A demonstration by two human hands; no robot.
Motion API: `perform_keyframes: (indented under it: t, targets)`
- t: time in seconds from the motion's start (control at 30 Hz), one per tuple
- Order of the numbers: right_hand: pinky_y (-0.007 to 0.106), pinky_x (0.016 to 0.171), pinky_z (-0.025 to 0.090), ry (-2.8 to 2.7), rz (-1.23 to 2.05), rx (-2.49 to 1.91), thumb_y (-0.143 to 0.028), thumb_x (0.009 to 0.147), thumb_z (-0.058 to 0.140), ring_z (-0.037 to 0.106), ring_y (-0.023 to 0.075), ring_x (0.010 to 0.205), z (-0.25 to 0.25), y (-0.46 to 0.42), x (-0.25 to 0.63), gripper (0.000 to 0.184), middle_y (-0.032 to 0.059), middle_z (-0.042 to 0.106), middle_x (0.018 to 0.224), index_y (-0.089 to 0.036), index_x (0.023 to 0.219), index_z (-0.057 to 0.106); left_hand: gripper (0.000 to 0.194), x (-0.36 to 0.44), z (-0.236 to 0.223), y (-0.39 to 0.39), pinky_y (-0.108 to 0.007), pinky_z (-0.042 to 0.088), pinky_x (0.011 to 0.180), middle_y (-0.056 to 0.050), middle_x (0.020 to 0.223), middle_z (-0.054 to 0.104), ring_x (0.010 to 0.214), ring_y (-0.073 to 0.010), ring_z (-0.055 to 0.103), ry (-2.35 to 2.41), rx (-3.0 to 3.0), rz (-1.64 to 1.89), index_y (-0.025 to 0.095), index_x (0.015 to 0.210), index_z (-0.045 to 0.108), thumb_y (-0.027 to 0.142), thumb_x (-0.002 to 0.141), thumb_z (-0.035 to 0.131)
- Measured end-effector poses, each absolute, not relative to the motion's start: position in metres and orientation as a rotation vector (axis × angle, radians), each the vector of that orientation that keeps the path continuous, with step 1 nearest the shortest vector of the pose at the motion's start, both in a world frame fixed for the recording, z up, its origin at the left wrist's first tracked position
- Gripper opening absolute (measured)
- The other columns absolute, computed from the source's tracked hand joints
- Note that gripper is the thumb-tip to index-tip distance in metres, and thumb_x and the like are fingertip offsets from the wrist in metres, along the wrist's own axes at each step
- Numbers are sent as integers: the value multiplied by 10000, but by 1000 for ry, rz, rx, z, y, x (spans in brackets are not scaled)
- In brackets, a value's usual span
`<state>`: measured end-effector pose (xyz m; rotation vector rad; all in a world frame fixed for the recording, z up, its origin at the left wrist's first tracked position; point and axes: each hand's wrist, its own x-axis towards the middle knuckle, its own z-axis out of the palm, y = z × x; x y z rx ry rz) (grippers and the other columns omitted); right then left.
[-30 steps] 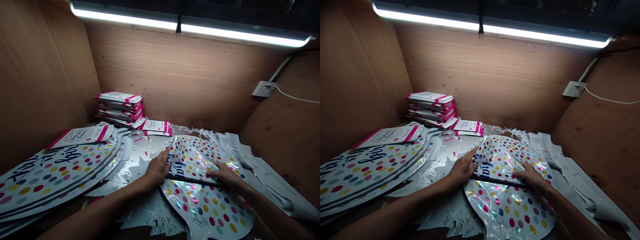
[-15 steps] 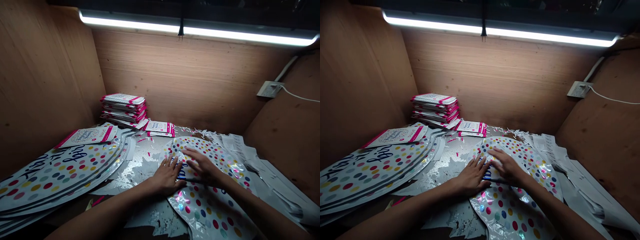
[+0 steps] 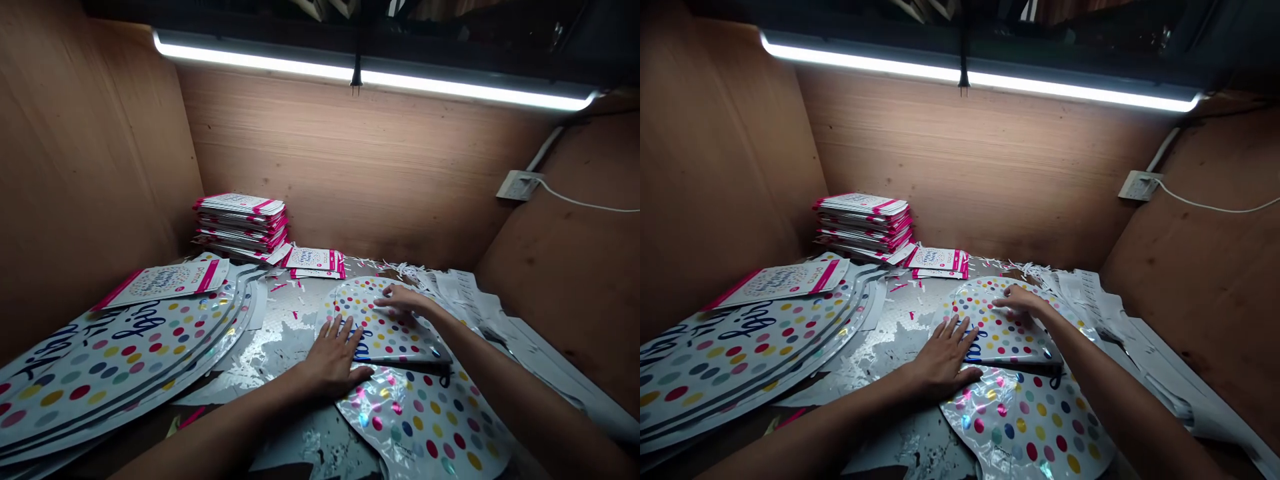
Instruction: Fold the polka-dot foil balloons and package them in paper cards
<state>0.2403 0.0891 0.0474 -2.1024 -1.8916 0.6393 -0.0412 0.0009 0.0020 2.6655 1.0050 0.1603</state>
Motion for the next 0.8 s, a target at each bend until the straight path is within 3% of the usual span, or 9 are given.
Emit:
perform_keyframes:
  t: [0.1, 0.2, 0.3, 0.37, 0.43, 0.5, 0.6, 0.7, 0.8]
  targets:
    - [286, 632, 519, -1925, 680, -2061, -469, 627, 852, 694, 242, 760, 50, 77, 239, 522, 93, 762, 903, -143, 1018, 735, 896, -40, 3, 3, -584, 47, 1215, -136, 1662, 59, 1529, -357, -13, 1005, 2623, 219, 224, 1598, 177, 758, 904, 372]
    - [267, 586, 496, -1999, 622, -1891, -473, 764, 747, 663, 207, 660, 63, 63, 232, 318, 39, 721, 711, -158, 811, 734, 1029, -42, 12, 17, -533, 79, 1232, -162, 1663, -30, 1532, -328, -40, 1156, 2439, 518, 175, 1604, 21, 643, 873, 575]
    - [294, 704, 526, -2048, 456, -1650, -480, 900, 602, 673, 224, 798, 89, 38, 230, 311, 39, 733, 840, -194, 889, 724, 1232, -47, 32, 38, -515, 156, 1225, -229, 1648, -43, 1534, -332, 1, 1196, 2087, 965, 150, 1577, -138, 566, 800, 723]
    - [335, 840, 523, -2083, 294, -1476, -431, 931, 585, 655, 244, 951, 105, 14, 233, 250, 61, 730, 1004, -218, 949, 713, 1253, -52, 49, 46, -506, 223, 1207, -236, 1645, 72, 1529, -322, 111, 997, 1938, 1160, 191, 1569, -167, 533, 791, 754]
    - [369, 886, 518, -2173, 23, -1214, -348, 946, 591, 642, 249, 993, 113, -14, 236, 172, 84, 721, 1073, -228, 912, 708, 1139, -58, 64, 43, -473, 301, 1182, -198, 1599, 287, 1487, -293, 286, 747, 1923, 1268, 231, 1586, -72, 468, 828, 744]
    - [387, 895, 529, -2260, -253, -948, -247, 972, 542, 647, 244, 1024, 107, -44, 239, 165, 87, 722, 1133, -242, 951, 706, 862, -65, 71, 32, -428, 368, 1149, -143, 1474, 496, 1387, -261, 459, 579, 2037, 1301, 241, 1568, 210, 377, 878, 708]
    - [410, 962, 527, -2393, -376, -799, -183, 993, 478, 627, 252, 1167, 75, -81, 239, 290, 93, 700, 1258, -240, 1222, 646, 351, -75, 62, 13, -357, 458, 1054, -92, 1267, 658, 1195, -229, 614, 419, 2392, 1099, 234, 1273, 637, 267, 924, 635]
    - [385, 922, 559, -2518, -243, -905, -180, 1005, 457, 659, 239, 1138, 37, -101, 237, 373, 93, 708, 1259, -230, 1353, 580, 221, -82, 38, 4, -285, 506, 922, -61, 1116, 717, 1007, -187, 681, 285, 2661, 691, 243, 1096, 726, 201, 945, 571]
    - [383, 870, 576, -2509, -1, -1073, -153, 983, 471, 685, 233, 1062, 14, -103, 236, 346, 82, 730, 1199, -251, 1263, 648, 267, -84, 21, 5, -262, 499, 896, -60, 1147, 708, 1001, -182, 681, 322, 2699, 462, 247, 1106, 720, 141, 915, 567]
